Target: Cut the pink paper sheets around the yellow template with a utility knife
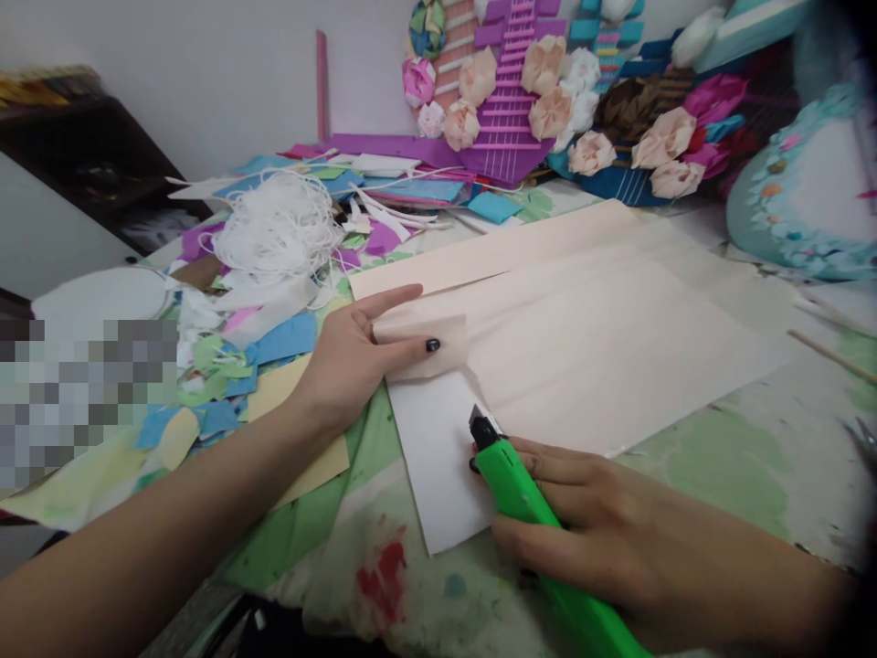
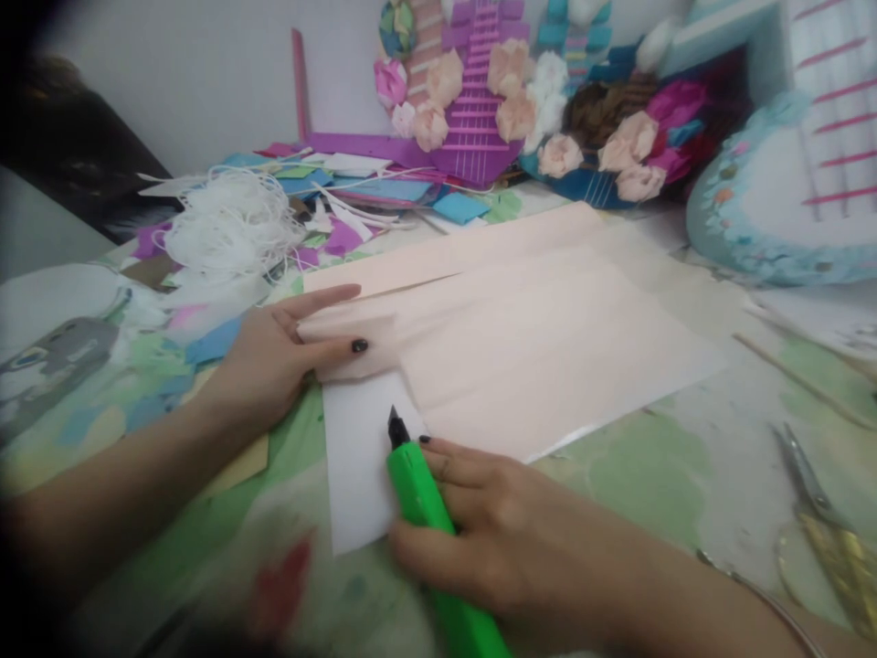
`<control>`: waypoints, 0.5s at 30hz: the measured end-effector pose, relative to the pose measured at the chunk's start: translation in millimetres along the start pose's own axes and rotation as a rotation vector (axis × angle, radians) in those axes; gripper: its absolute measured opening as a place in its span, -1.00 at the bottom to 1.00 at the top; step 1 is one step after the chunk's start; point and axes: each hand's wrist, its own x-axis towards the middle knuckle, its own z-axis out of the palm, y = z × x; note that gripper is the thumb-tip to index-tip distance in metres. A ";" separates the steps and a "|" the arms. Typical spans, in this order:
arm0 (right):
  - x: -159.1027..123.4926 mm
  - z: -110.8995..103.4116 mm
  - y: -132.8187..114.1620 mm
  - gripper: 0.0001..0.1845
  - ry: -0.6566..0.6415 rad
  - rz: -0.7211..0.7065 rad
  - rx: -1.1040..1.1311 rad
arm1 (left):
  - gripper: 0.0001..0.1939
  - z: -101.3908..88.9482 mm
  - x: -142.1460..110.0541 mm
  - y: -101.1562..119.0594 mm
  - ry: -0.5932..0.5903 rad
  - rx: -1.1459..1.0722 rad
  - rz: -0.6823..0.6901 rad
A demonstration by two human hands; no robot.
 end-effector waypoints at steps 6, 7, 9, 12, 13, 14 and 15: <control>0.7 -0.3 0.2 -0.81 0.011 -0.006 -0.001 | -0.35 -0.3 -1.4 3.1 0.004 0.046 -0.004; 0.6 0.0 0.5 -0.82 0.019 -0.010 -0.002 | -0.36 -0.4 -1.3 3.2 0.010 0.057 -0.002; 0.4 0.6 1.1 -0.83 0.030 -0.015 -0.007 | -0.39 -0.7 -0.2 2.7 0.024 0.056 0.000; 0.1 1.5 2.0 -0.84 0.031 -0.032 -0.023 | -0.44 -1.6 2.4 0.6 0.040 -0.002 0.004; 0.0 1.7 2.2 -0.84 0.031 -0.038 -0.028 | -0.45 -1.9 3.2 0.0 0.036 -0.024 0.006; -0.2 2.0 2.5 -0.84 0.029 -0.041 -0.033 | -0.46 -2.3 3.8 -0.4 0.031 -0.039 0.006; -0.4 2.2 2.7 -0.84 0.029 -0.042 -0.041 | -0.48 -2.7 4.2 -0.6 0.026 -0.046 0.002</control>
